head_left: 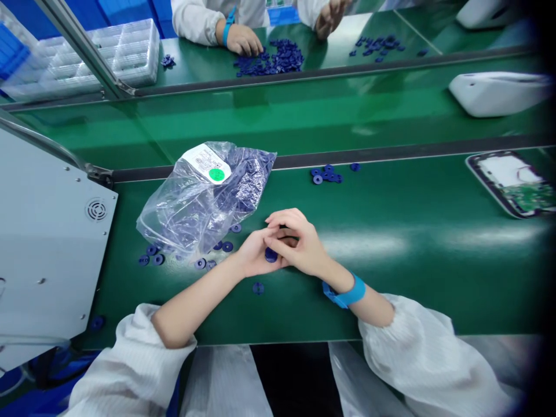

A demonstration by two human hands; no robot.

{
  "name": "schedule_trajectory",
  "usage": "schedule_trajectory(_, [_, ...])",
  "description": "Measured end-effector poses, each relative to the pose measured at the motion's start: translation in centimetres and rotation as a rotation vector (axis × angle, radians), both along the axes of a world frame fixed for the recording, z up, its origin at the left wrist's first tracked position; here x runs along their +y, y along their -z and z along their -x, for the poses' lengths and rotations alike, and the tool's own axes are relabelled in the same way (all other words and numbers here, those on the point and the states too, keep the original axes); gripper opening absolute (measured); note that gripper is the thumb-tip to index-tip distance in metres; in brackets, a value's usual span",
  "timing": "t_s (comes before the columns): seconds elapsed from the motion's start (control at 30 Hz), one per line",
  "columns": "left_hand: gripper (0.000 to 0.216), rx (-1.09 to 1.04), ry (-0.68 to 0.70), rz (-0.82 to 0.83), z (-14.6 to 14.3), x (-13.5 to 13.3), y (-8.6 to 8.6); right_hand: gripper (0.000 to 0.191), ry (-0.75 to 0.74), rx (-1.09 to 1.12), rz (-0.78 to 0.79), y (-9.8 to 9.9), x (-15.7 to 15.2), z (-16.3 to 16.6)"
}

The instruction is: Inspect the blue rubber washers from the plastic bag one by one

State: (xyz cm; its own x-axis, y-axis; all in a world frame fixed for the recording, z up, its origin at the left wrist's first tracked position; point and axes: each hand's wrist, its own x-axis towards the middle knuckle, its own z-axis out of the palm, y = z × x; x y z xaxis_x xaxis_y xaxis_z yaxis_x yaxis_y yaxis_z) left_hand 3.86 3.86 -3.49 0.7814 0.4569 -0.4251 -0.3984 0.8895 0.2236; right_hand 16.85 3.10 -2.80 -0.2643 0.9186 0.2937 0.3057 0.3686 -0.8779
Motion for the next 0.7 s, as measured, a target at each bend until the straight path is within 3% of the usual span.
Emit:
schedule_trajectory(0.13, [0.058, -0.035, -0.072, 0.05, 0.6, 0.4, -0.2, 0.022, 0.052, -0.098, -0.163, -0.5, 0.1, -0.4])
schedule_trajectory(0.33, [0.063, -0.129, -0.202, 0.05, 1.2, 0.7, -0.5, 0.008, -0.049, -0.439, -0.253, -0.2, 0.6, -1.1])
schedule_trajectory(0.53, [0.055, -0.153, -0.218, 0.113, 1.3, 0.8, -0.8, 0.016, -0.074, -0.433, -0.35, 0.4, 0.9, -1.3])
schedule_trajectory(0.7, [0.035, -0.035, -0.145, -0.015, 1.0, 0.7, -0.3, 0.017, 0.022, -0.29, -0.238, 0.5, 0.8, -1.2])
